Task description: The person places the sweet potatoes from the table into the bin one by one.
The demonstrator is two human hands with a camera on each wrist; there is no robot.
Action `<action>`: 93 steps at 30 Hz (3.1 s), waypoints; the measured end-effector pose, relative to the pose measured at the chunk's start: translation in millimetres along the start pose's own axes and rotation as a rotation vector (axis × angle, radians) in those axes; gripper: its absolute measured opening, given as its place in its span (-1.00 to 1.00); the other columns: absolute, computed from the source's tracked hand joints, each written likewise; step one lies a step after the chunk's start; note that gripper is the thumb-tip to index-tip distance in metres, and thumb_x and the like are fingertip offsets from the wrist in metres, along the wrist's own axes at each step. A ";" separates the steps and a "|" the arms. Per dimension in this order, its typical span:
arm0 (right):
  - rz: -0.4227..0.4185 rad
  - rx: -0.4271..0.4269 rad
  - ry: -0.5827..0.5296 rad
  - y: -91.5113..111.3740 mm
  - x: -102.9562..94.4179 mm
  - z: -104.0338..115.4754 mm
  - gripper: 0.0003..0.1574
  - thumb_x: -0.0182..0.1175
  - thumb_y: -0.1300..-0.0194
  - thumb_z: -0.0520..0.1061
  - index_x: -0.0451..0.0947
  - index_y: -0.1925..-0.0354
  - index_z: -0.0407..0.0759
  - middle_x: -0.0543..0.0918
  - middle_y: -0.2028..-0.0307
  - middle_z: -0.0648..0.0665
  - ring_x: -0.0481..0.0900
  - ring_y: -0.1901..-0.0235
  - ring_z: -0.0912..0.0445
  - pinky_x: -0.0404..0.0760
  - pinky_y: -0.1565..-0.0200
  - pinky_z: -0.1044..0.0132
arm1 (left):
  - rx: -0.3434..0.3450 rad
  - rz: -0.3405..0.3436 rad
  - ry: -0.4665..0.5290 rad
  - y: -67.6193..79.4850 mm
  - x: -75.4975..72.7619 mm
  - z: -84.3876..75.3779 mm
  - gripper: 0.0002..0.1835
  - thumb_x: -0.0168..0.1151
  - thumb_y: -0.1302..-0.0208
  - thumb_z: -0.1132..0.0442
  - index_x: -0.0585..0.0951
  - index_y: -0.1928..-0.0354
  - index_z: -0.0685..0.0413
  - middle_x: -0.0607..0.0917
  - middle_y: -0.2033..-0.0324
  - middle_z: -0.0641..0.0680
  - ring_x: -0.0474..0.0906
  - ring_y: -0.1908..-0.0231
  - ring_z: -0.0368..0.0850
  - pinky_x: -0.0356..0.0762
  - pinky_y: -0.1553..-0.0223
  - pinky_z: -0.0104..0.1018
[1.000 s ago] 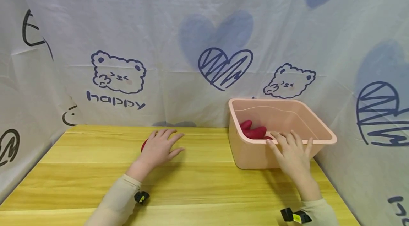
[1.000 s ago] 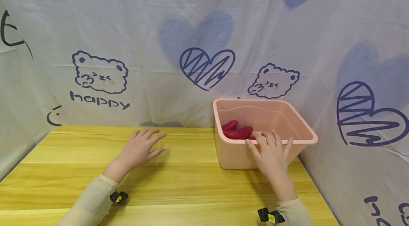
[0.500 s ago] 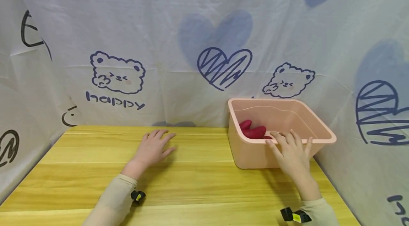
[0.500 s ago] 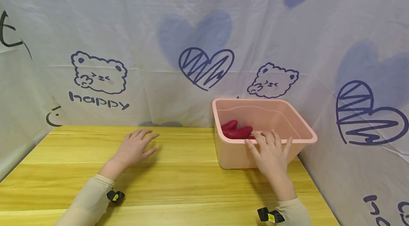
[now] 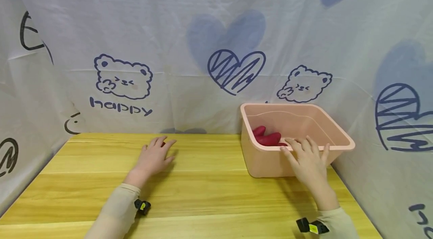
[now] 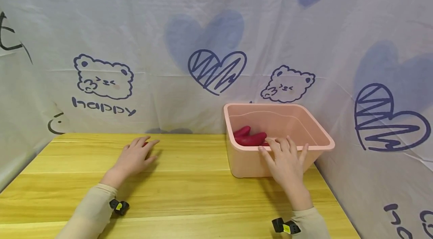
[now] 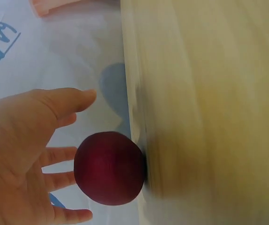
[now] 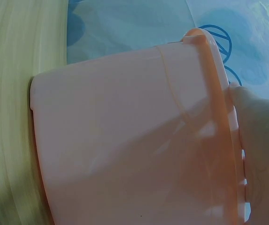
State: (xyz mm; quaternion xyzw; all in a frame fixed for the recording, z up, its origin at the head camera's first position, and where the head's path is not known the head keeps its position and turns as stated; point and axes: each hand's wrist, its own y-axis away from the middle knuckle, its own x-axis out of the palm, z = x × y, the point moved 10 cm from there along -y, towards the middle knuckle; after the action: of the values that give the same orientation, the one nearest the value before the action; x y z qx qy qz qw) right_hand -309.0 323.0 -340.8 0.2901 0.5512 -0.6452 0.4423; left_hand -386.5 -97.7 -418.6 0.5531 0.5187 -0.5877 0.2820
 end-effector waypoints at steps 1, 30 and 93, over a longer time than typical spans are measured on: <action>0.001 0.001 0.000 -0.2 0.1 -0.1 -0.35 -0.17 -0.46 0.36 0.45 -0.25 0.07 0.44 -0.23 -0.25 0.11 -0.39 -0.32 -0.45 -0.33 -0.47 | -0.011 0.007 0.005 0.1 0.6 2.3 -0.38 0.29 -0.26 0.01 0.42 -0.34 -0.08 0.39 -0.32 0.28 0.28 -0.31 0.33 0.30 -0.12 0.48; 0.002 -0.001 -0.008 0.4 0.7 -0.5 -0.35 -0.17 -0.45 0.37 0.45 -0.25 0.07 0.43 -0.24 -0.25 0.09 -0.39 -0.32 -0.46 -0.32 -0.47 | -0.025 0.149 0.053 5.3 14.2 8.1 -0.53 0.15 -0.36 0.29 0.46 -0.30 0.09 0.28 -0.34 0.47 0.33 -0.21 0.52 0.46 -0.05 0.36; 0.002 -0.005 0.004 0.6 0.2 0.5 -0.36 -0.17 -0.46 0.36 0.41 -0.29 0.09 0.42 -0.27 -0.25 0.09 -0.39 -0.33 -0.48 -0.32 -0.47 | 0.228 -0.234 -0.018 -7.7 -47.0 -47.7 -0.24 0.40 0.01 0.47 0.46 -0.31 -0.06 0.53 -0.18 0.25 0.48 -0.12 0.25 0.55 -0.03 0.14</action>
State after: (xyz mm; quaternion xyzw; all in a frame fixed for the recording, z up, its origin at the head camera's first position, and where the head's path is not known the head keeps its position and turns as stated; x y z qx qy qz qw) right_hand -308.5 322.5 -341.2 0.2906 0.5535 -0.6428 0.4427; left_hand -365.7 -62.8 -364.8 0.5121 0.5071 -0.6765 0.1515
